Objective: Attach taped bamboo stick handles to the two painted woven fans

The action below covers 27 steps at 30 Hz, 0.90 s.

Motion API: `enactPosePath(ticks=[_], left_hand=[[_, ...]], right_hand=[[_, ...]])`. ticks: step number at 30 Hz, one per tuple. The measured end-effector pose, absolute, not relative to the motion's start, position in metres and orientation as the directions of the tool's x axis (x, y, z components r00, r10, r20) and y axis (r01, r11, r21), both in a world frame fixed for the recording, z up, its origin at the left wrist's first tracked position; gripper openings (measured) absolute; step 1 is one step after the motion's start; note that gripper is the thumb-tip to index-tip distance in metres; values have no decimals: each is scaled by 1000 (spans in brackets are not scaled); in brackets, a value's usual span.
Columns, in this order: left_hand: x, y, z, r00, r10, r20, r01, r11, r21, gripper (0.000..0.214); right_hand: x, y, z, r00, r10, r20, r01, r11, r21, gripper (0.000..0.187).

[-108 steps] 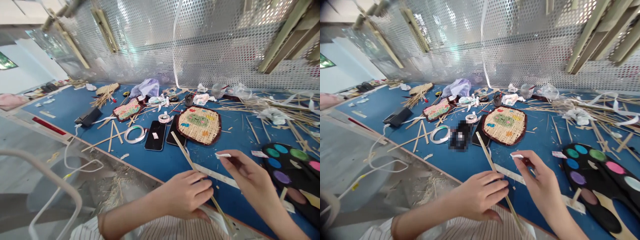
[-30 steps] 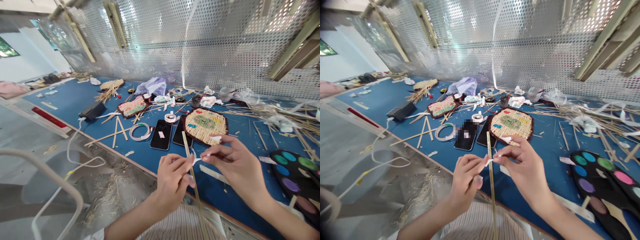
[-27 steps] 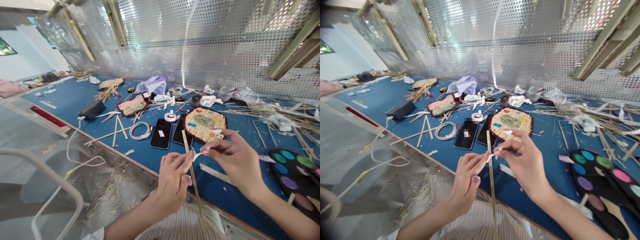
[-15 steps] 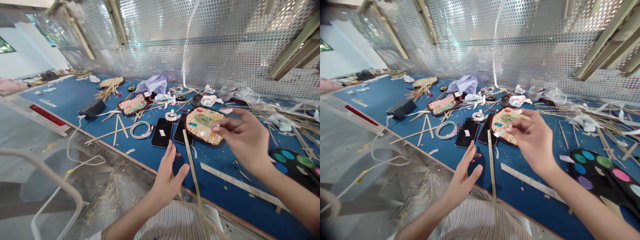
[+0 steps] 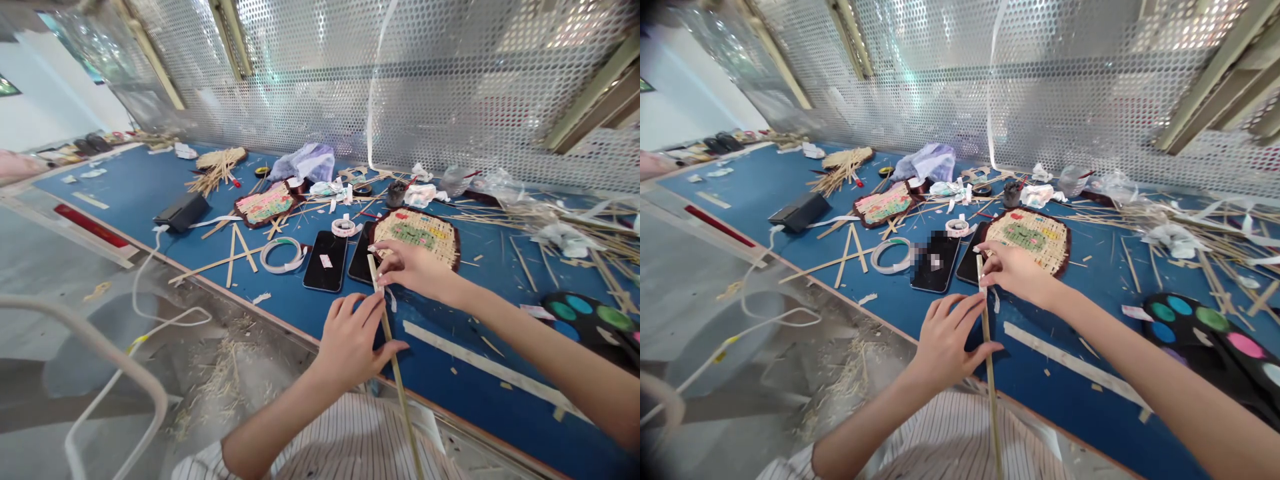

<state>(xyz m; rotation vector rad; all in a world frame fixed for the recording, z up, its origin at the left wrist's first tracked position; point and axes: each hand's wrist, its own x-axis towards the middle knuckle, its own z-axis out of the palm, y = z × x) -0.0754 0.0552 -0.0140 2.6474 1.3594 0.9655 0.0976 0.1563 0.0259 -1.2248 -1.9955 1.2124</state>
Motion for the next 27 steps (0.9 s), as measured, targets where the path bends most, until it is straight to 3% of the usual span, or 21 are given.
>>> enactPosePath(ticks=[8,17,21,27], left_hand=[[-75,55,-17,404,766,501,718,-604,345,57],[-76,54,-16,405,764,502,717,-606,345,53],[-75,54,-18,401,749,528,708,-619,340,51],[-75,54,-18,394,743,542,711,-619,332,54]], right_hand=[[89,149,28,-457,887,67,566,349,-747,61],[86,151,25,-430,852,299,728,523,-443,88],[90,165,31,-467,794,389,736,593,-327,116],[98,175,23,-528,780,336,671,626,-397,112]])
